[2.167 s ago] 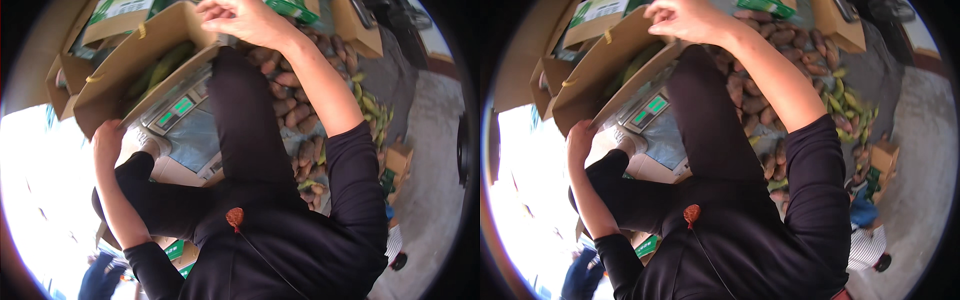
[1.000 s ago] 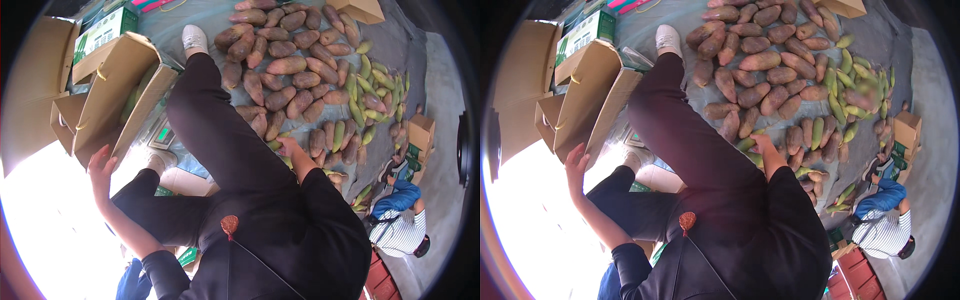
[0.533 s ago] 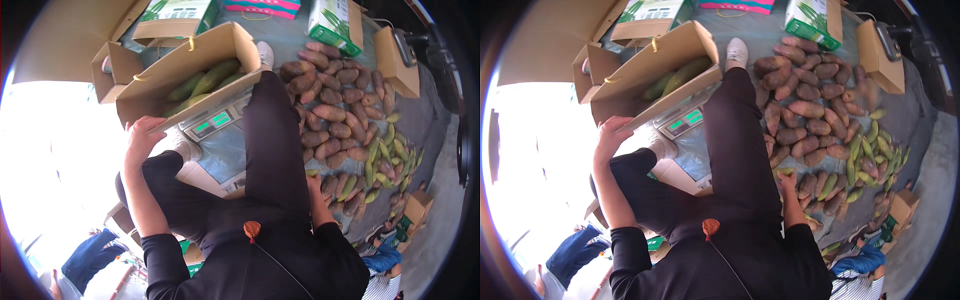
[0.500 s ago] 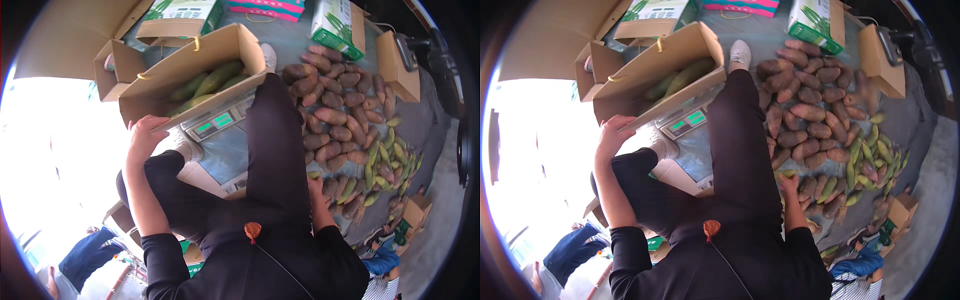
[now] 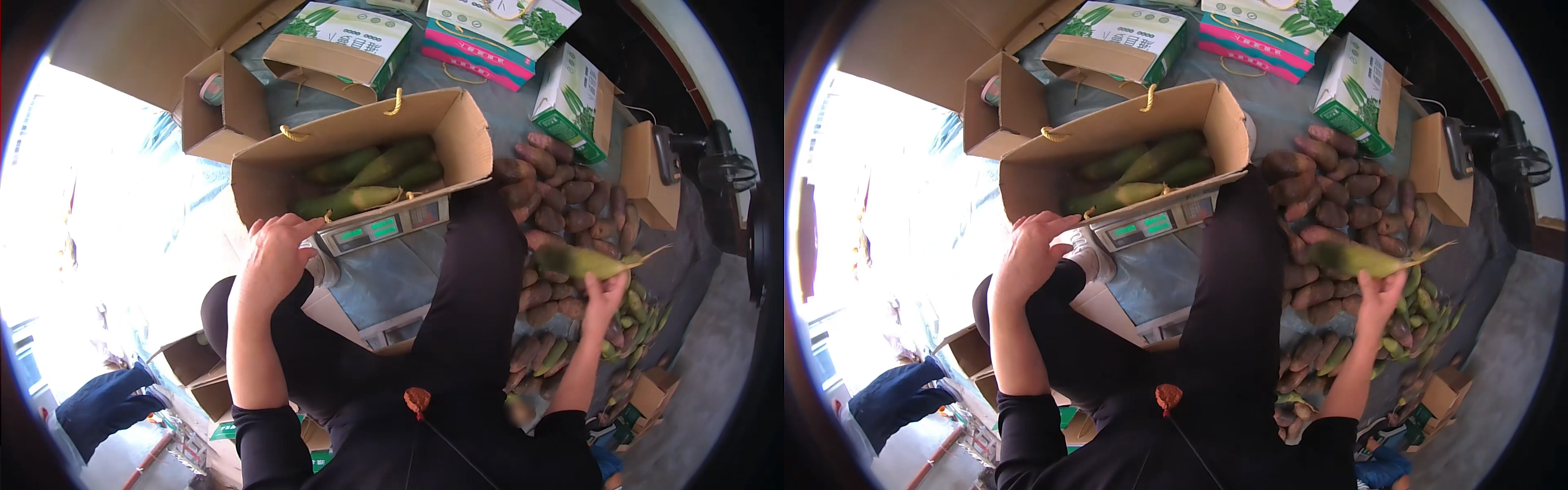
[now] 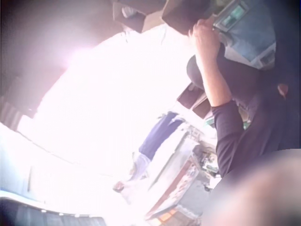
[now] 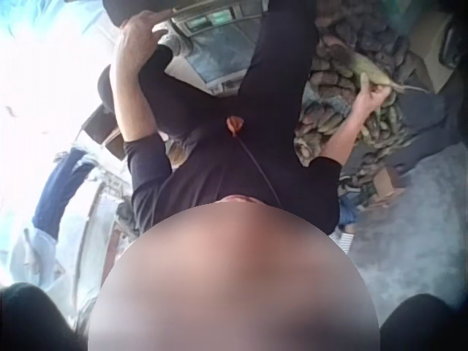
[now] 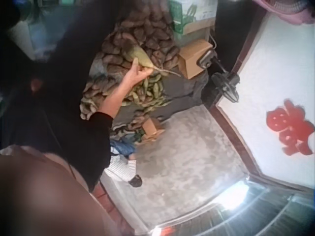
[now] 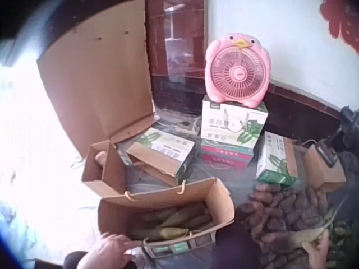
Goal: Sorting produce on the floor and packing them into cardboard boxes while weighing them.
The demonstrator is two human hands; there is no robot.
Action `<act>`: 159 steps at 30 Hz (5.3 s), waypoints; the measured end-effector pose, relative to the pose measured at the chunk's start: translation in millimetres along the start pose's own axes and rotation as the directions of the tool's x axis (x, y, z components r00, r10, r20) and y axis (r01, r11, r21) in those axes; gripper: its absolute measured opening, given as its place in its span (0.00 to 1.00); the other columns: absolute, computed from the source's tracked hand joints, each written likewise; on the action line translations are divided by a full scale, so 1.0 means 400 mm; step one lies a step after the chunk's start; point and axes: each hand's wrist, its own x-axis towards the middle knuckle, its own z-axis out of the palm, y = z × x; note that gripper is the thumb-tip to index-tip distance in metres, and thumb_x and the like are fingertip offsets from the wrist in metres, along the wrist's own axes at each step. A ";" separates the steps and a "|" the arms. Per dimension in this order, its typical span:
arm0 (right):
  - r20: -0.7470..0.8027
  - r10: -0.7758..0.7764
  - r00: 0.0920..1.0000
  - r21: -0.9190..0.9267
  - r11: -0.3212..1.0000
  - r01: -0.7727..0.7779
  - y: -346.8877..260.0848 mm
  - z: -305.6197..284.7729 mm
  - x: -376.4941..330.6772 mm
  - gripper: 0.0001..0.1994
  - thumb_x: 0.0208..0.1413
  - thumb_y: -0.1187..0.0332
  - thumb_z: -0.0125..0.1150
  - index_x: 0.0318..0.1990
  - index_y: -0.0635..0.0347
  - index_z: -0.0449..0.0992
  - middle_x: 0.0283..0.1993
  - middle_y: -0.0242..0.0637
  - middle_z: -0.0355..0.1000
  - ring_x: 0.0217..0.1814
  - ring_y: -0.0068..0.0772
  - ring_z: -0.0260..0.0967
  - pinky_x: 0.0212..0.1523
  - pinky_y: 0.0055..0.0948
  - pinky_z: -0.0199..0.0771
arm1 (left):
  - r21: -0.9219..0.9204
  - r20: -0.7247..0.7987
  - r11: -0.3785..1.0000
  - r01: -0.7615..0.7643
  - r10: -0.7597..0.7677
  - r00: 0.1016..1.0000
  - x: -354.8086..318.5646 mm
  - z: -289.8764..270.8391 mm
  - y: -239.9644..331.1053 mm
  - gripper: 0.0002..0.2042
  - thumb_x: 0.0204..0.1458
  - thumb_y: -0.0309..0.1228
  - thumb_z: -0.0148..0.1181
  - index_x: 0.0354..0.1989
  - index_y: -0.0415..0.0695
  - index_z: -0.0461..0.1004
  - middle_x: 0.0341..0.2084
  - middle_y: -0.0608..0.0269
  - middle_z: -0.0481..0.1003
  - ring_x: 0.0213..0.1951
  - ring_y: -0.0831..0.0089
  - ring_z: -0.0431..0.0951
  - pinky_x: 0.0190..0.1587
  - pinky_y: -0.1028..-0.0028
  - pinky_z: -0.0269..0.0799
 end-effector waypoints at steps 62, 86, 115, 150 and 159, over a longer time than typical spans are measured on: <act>0.133 0.725 0.676 -0.818 0.466 -0.338 0.724 -0.152 -0.527 0.12 0.42 0.61 0.63 0.35 0.55 0.78 0.29 0.35 0.76 0.35 0.35 0.74 0.36 0.34 0.72 | -0.282 0.033 0.947 0.153 -0.150 0.988 0.038 -0.008 -0.120 0.19 0.57 0.29 0.54 0.58 0.45 0.69 0.48 0.56 0.73 0.49 0.73 0.71 0.53 0.74 0.64; 0.421 0.685 0.595 -0.887 0.447 0.113 0.821 0.092 -0.532 0.17 0.56 0.55 0.46 0.47 0.56 0.67 0.52 0.47 0.67 0.57 0.52 0.63 0.51 0.46 0.70 | -0.321 -0.031 0.943 0.093 -0.109 0.994 0.097 0.055 -0.021 0.17 0.54 0.31 0.58 0.53 0.44 0.73 0.43 0.57 0.76 0.47 0.72 0.74 0.51 0.74 0.68; 0.177 -0.417 0.891 0.339 0.876 0.343 -0.267 0.164 0.124 0.25 0.51 0.77 0.62 0.57 0.69 0.63 0.57 0.43 0.65 0.60 0.35 0.62 0.64 0.35 0.56 | -0.115 -0.030 0.993 -0.003 0.000 1.000 0.059 0.056 -0.044 0.11 0.47 0.23 0.57 0.39 0.40 0.79 0.32 0.54 0.77 0.34 0.63 0.78 0.40 0.69 0.72; 0.359 -0.362 0.860 0.059 0.929 0.366 -0.253 0.623 0.207 0.18 0.50 0.67 0.66 0.47 0.65 0.74 0.42 0.40 0.75 0.40 0.24 0.71 0.44 0.24 0.72 | -0.294 -0.394 0.953 -0.073 -0.051 0.918 0.078 0.045 -0.115 0.13 0.48 0.24 0.62 0.44 0.40 0.77 0.35 0.59 0.75 0.41 0.70 0.76 0.46 0.74 0.70; 0.376 -0.294 0.879 -0.025 0.945 0.327 -0.232 0.633 0.239 0.22 0.48 0.68 0.67 0.50 0.65 0.71 0.44 0.42 0.74 0.42 0.27 0.72 0.44 0.26 0.73 | -0.234 -0.612 0.972 0.012 -0.157 0.775 0.094 0.017 -0.139 0.20 0.46 0.29 0.64 0.50 0.43 0.73 0.49 0.52 0.70 0.52 0.62 0.69 0.55 0.68 0.64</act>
